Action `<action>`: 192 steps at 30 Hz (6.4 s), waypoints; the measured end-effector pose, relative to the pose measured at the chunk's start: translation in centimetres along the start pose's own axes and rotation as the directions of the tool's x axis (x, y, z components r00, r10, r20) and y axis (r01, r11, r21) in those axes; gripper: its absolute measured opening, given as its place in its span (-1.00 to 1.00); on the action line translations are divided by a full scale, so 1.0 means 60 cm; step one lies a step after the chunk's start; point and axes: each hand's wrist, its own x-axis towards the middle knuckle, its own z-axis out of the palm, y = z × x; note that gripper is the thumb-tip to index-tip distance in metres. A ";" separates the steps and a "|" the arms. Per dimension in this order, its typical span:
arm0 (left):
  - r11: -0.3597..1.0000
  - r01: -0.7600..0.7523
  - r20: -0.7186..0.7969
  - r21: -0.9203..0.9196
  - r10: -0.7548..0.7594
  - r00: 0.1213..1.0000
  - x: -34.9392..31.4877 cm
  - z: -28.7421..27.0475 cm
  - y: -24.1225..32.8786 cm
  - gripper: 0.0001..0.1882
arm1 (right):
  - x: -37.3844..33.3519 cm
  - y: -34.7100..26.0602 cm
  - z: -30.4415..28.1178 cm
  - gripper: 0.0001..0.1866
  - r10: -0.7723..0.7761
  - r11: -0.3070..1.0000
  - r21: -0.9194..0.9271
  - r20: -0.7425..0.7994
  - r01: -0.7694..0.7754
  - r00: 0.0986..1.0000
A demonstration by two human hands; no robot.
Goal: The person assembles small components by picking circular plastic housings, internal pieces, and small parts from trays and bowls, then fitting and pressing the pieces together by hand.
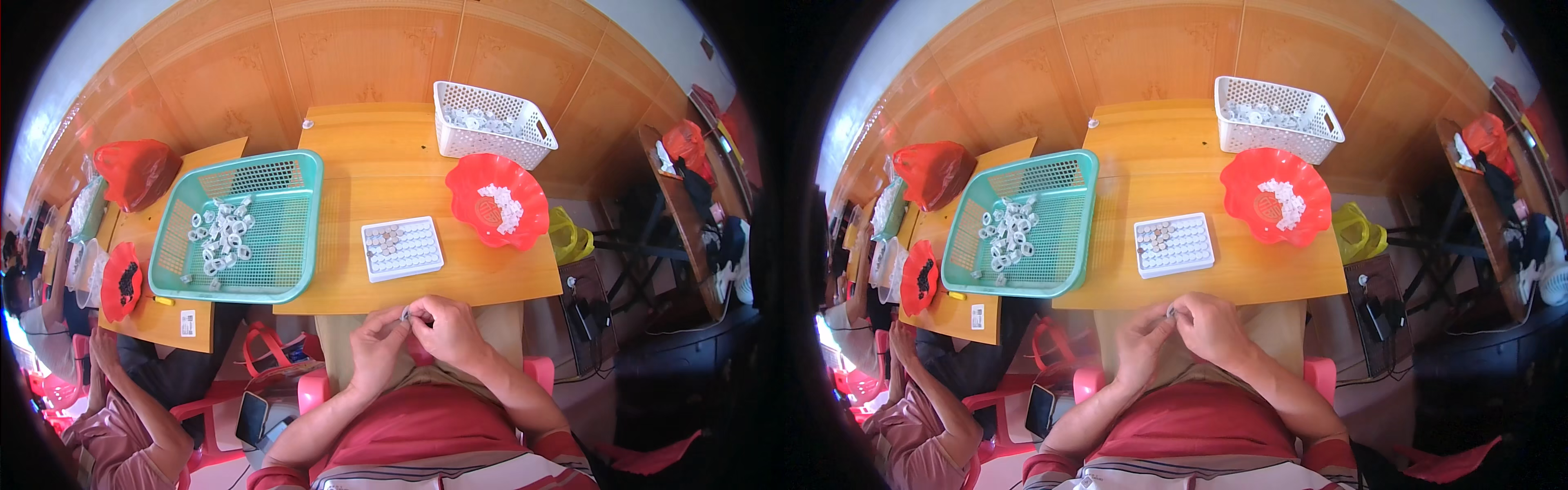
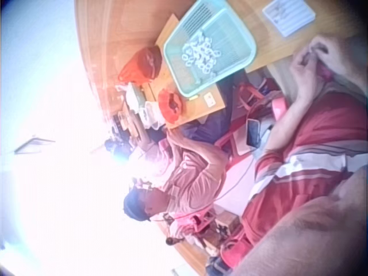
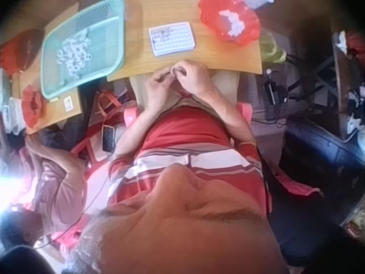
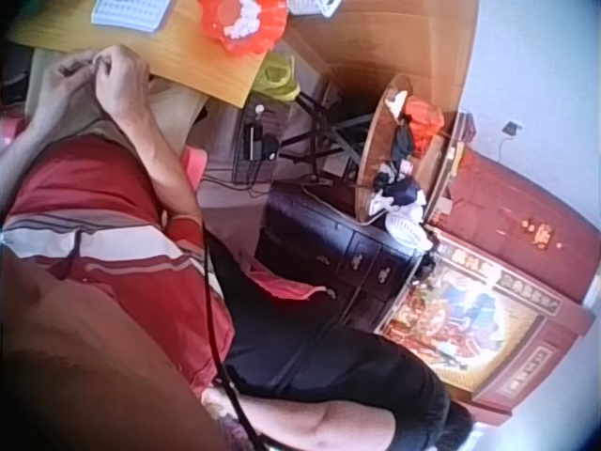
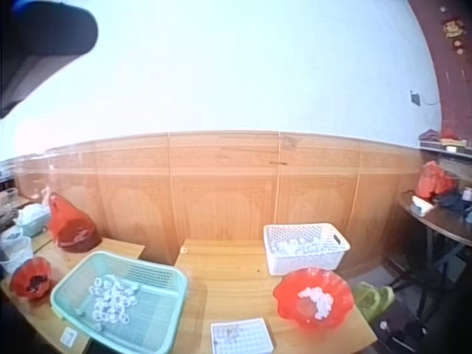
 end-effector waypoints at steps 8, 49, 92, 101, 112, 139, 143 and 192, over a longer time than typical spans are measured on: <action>0.999 -0.041 -0.027 -0.001 0.041 0.999 -0.002 0.004 -0.005 -0.74 | -0.007 -0.009 0.000 -0.90 -0.315 0.890 -0.344 0.015 0.301 0.949; 0.941 0.268 0.093 -0.208 -0.253 0.963 -0.006 -0.003 0.007 -0.74 | 0.029 -0.152 -0.367 -0.70 -0.724 0.658 0.088 -0.198 0.748 0.661; 0.933 0.266 0.168 -0.240 -0.230 0.959 -0.008 -0.001 -0.001 -0.73 | 0.010 -0.191 -0.347 -0.72 -0.523 0.841 -0.008 -0.264 0.541 0.810; 0.933 0.261 0.168 -0.249 -0.224 0.960 -0.008 -0.001 0.005 -0.74 | 0.006 -0.195 -0.349 -0.71 -0.506 0.853 -0.035 -0.303 0.521 0.808; 0.933 0.271 0.121 -0.237 -0.248 0.961 -0.005 0.001 0.010 -0.76 | -0.005 -0.180 -0.376 -0.71 -0.501 0.858 -0.081 -0.342 0.506 0.795; 0.921 0.275 0.072 -0.274 -0.266 0.961 0.014 -0.015 0.016 -0.77 | 0.223 0.069 -0.014 -0.75 0.032 0.881 -0.460 0.296 0.113 0.955; 0.917 0.272 0.069 -0.291 -0.264 0.962 0.016 -0.017 0.013 -0.78 | 0.226 0.073 -0.010 -0.77 0.049 0.877 -0.466 0.321 0.113 0.946; 0.916 0.196 0.052 -0.349 -0.190 0.980 0.011 -0.011 0.009 -0.71 | 0.008 0.043 -0.016 -0.86 0.151 0.886 0.404 0.212 -0.228 0.965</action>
